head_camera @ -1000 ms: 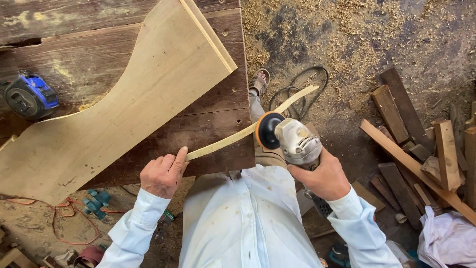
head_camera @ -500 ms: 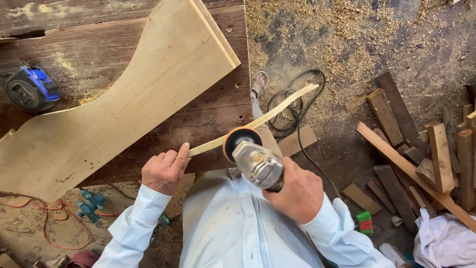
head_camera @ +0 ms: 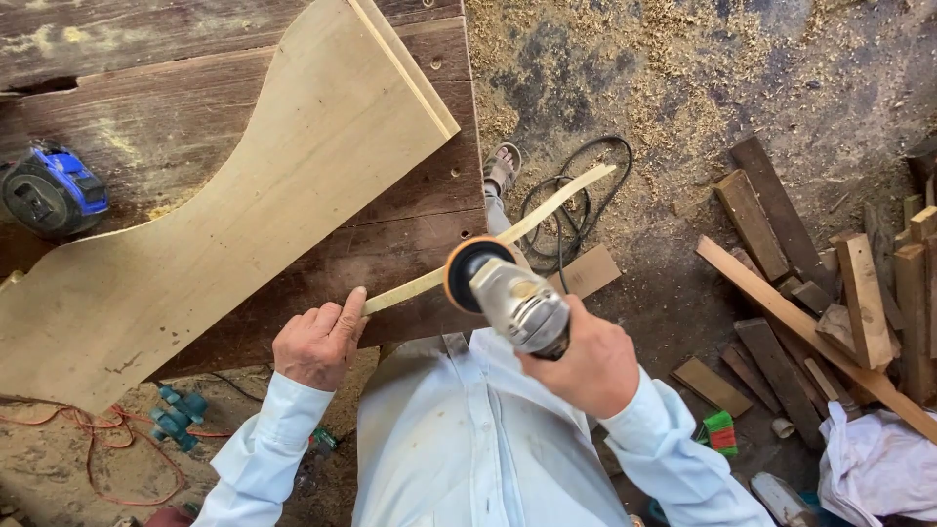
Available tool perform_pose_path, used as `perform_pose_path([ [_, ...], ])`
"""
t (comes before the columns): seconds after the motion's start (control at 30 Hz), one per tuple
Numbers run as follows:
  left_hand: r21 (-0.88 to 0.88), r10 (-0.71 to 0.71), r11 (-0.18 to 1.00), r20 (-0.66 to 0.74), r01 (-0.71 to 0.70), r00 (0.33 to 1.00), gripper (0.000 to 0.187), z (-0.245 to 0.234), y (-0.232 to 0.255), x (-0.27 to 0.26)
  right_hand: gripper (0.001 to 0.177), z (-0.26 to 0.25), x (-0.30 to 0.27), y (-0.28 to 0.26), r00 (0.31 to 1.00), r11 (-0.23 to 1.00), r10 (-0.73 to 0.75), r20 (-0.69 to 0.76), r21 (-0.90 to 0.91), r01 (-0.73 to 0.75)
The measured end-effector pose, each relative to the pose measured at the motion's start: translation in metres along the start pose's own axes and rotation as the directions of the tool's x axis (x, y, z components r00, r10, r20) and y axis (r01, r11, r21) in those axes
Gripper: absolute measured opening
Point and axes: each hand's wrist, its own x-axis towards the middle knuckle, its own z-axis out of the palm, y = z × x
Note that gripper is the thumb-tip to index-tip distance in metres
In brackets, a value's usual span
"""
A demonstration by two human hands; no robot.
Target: The person plugs in a power sander and uses it to smooth the edges of a curved wooden strip on a workbench.
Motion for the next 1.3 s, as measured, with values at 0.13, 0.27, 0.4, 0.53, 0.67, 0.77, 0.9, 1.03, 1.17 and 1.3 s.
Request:
perform_pose_path([
  [0.13, -0.001, 0.008, 1.0, -0.006, -0.008, 1.0, 0.035, 0.002, -0.001, 0.0, 0.071, -0.015, 0.014, 0.01, 0.985, 0.971, 0.171, 0.026, 0.166, -0.173],
  [0.27, 0.001, 0.007, 1.0, 0.007, -0.007, 1.0, 0.034, 0.002, -0.002, 0.001, 0.066, -0.023, 0.024, 0.022, 0.969, 0.916, 0.245, -0.012, 0.33, -0.228],
  [0.4, -0.006, 0.028, 1.0, 0.004, -0.028, 1.0, 0.035, 0.007, -0.005, -0.004, 0.064, -0.019, 0.045, 0.047, 0.966, 0.864, 0.258, -0.023, 0.454, -0.22],
  [0.53, -0.019, 0.017, 1.0, -0.018, -0.017, 1.0, 0.034, 0.008, -0.004, -0.003, 0.056, -0.024, 0.057, 0.075, 0.972, 0.763, 0.233, 0.024, 0.615, -0.198],
  [0.67, -0.007, 0.016, 1.0, -0.028, -0.017, 0.999, 0.034, 0.008, -0.005, -0.002, 0.055, -0.019, 0.06, 0.089, 0.977, 0.718, 0.21, 0.02, 0.676, -0.168],
  [0.77, -0.006, 0.016, 1.0, -0.028, -0.016, 0.999, 0.033, 0.007, -0.005, -0.001, 0.053, -0.012, 0.062, 0.09, 0.981, 0.695, 0.193, 0.026, 0.702, -0.156],
  [0.9, -0.01, 0.022, 1.0, -0.019, -0.022, 1.0, 0.033, 0.006, -0.005, 0.001, 0.059, -0.003, 0.064, 0.092, 0.987, 0.693, 0.162, 0.026, 0.708, -0.133],
  [1.03, 0.007, 0.031, 1.0, -0.018, -0.031, 0.999, 0.035, 0.006, -0.005, 0.0, 0.064, -0.003, 0.055, 0.084, 0.988, 0.708, 0.15, 0.028, 0.695, -0.128],
  [1.17, 0.004, 0.032, 0.999, -0.021, -0.032, 0.999, 0.034, 0.005, -0.005, 0.0, 0.063, -0.004, 0.051, 0.078, 0.991, 0.72, 0.135, 0.003, 0.687, -0.101],
  [1.3, 0.005, 0.027, 1.0, -0.012, -0.027, 1.0, 0.034, 0.005, -0.005, -0.001, 0.067, -0.014, 0.04, 0.049, 0.984, 0.777, 0.177, -0.003, 0.614, -0.138],
])
